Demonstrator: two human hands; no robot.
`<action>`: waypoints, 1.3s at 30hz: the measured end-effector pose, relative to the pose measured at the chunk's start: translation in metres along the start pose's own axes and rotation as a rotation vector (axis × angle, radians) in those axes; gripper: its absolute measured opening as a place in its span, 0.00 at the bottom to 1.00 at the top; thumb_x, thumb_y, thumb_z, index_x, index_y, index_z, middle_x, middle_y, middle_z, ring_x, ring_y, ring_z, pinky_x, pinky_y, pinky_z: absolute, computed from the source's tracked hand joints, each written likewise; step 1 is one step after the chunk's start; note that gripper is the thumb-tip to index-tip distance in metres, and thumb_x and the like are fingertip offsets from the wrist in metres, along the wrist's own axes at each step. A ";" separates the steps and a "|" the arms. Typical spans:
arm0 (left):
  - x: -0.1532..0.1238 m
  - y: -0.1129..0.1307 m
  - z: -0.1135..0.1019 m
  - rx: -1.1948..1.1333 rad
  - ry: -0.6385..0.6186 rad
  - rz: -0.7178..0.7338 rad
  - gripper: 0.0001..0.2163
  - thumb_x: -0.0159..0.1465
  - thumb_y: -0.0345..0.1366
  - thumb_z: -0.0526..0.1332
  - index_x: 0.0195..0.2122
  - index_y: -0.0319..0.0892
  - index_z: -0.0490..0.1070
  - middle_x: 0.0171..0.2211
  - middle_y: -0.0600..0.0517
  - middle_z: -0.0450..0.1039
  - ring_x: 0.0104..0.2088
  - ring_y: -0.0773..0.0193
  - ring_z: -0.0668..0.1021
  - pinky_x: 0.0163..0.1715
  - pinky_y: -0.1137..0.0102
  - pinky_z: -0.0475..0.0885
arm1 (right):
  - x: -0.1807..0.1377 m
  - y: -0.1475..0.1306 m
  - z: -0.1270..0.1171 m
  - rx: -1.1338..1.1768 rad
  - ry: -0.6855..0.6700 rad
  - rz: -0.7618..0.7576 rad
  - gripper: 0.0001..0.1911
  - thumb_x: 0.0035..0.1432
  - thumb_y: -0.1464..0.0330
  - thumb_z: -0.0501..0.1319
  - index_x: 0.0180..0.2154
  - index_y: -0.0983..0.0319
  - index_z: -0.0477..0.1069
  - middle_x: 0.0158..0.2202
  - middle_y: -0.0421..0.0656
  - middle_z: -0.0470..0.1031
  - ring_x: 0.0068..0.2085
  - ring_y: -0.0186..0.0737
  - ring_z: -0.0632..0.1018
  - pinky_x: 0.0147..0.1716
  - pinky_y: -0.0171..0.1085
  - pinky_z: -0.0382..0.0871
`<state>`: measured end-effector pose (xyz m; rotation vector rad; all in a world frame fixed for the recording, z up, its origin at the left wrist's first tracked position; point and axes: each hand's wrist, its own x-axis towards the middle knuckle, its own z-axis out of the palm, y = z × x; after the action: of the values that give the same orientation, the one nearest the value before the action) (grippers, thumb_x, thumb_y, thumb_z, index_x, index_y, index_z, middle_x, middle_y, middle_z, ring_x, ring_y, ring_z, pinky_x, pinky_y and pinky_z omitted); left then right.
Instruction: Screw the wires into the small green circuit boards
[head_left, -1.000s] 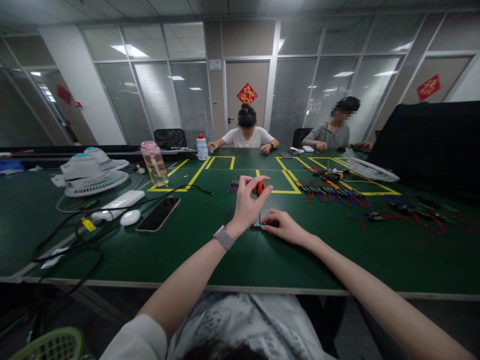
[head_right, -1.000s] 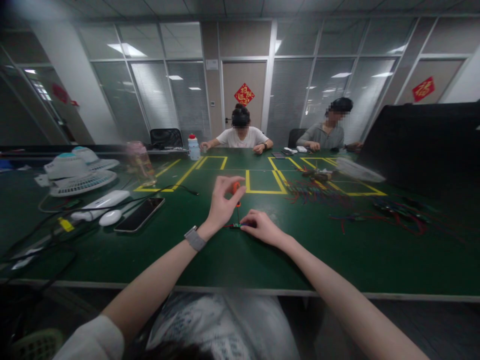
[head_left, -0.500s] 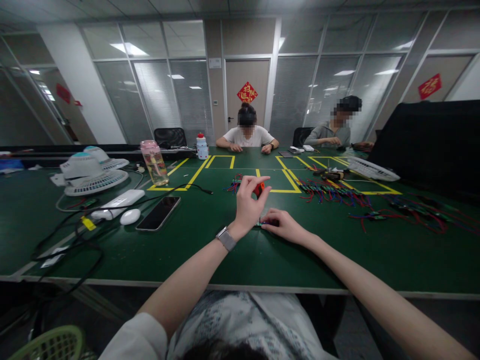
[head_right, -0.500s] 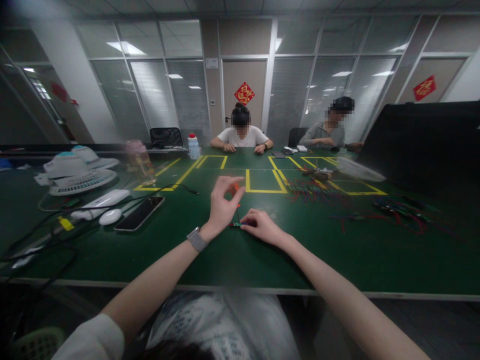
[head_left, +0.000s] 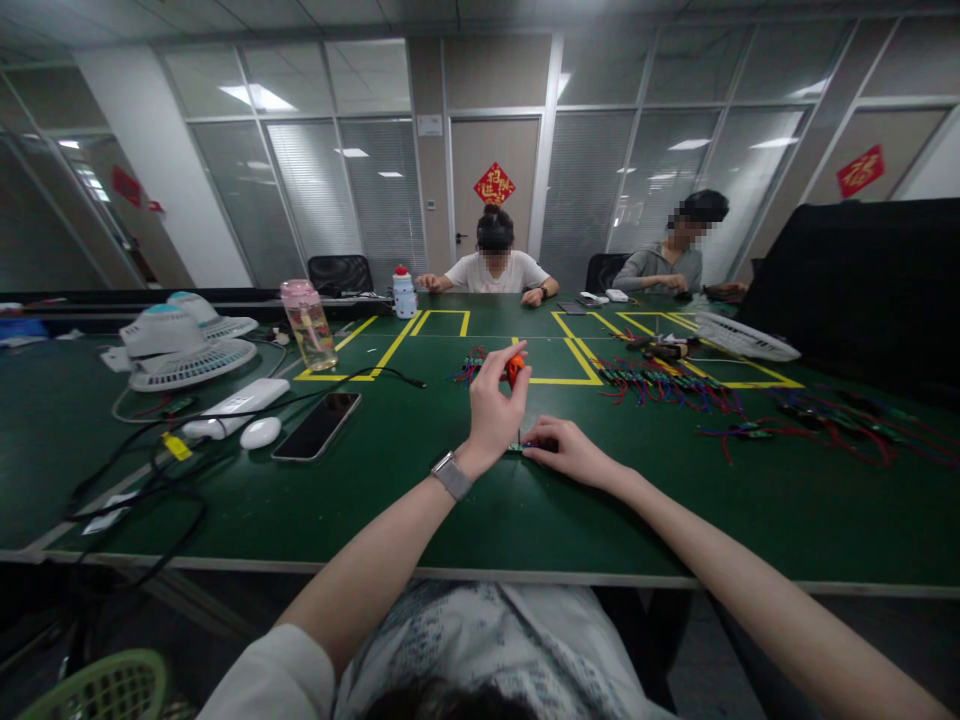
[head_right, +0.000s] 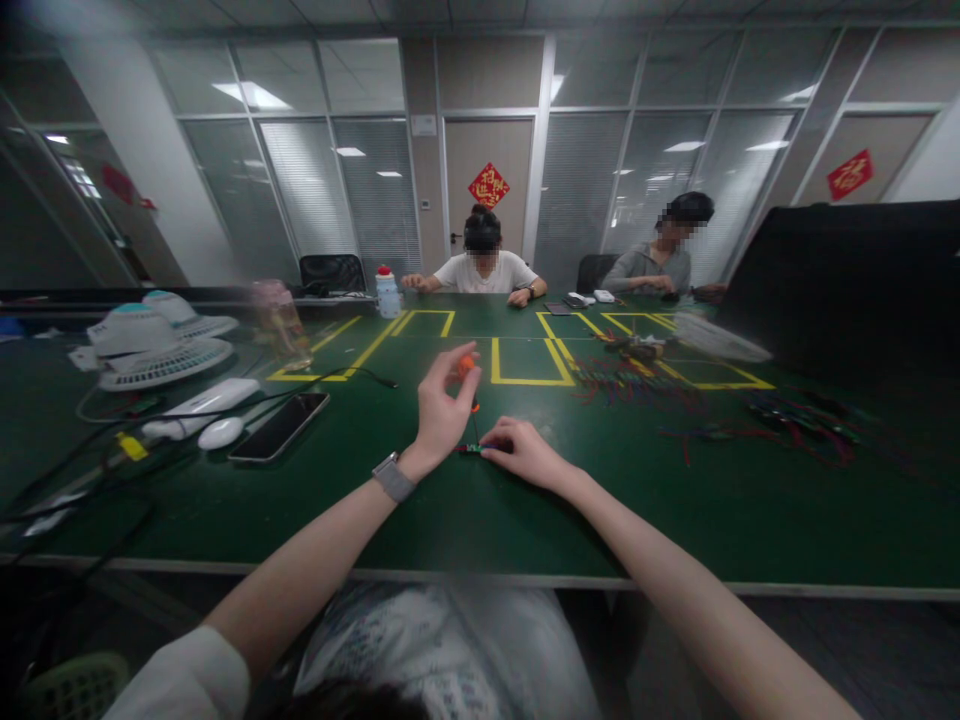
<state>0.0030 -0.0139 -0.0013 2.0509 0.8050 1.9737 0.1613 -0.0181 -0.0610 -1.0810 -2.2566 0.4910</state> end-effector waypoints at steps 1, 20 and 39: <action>0.000 0.001 -0.001 0.038 0.024 0.012 0.10 0.64 0.33 0.59 0.46 0.43 0.72 0.39 0.50 0.72 0.40 0.65 0.75 0.41 0.70 0.72 | 0.000 0.000 0.000 0.000 -0.001 0.001 0.10 0.57 0.65 0.61 0.37 0.63 0.78 0.32 0.43 0.71 0.32 0.35 0.73 0.33 0.35 0.66; -0.001 0.003 -0.002 0.060 0.041 -0.028 0.09 0.62 0.36 0.63 0.43 0.42 0.74 0.36 0.50 0.69 0.36 0.66 0.74 0.40 0.70 0.71 | 0.000 0.000 0.000 0.006 -0.003 -0.001 0.10 0.56 0.65 0.62 0.37 0.63 0.77 0.34 0.44 0.72 0.33 0.36 0.73 0.34 0.35 0.67; 0.003 0.000 -0.004 -0.009 0.009 -0.045 0.08 0.64 0.34 0.59 0.43 0.43 0.74 0.39 0.49 0.74 0.39 0.64 0.76 0.40 0.70 0.72 | 0.000 -0.003 -0.002 0.000 -0.004 0.008 0.09 0.56 0.65 0.62 0.36 0.63 0.77 0.32 0.43 0.71 0.32 0.35 0.72 0.33 0.35 0.66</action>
<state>-0.0007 -0.0136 0.0020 2.0026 0.8357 1.9598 0.1606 -0.0202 -0.0580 -1.0904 -2.2565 0.4967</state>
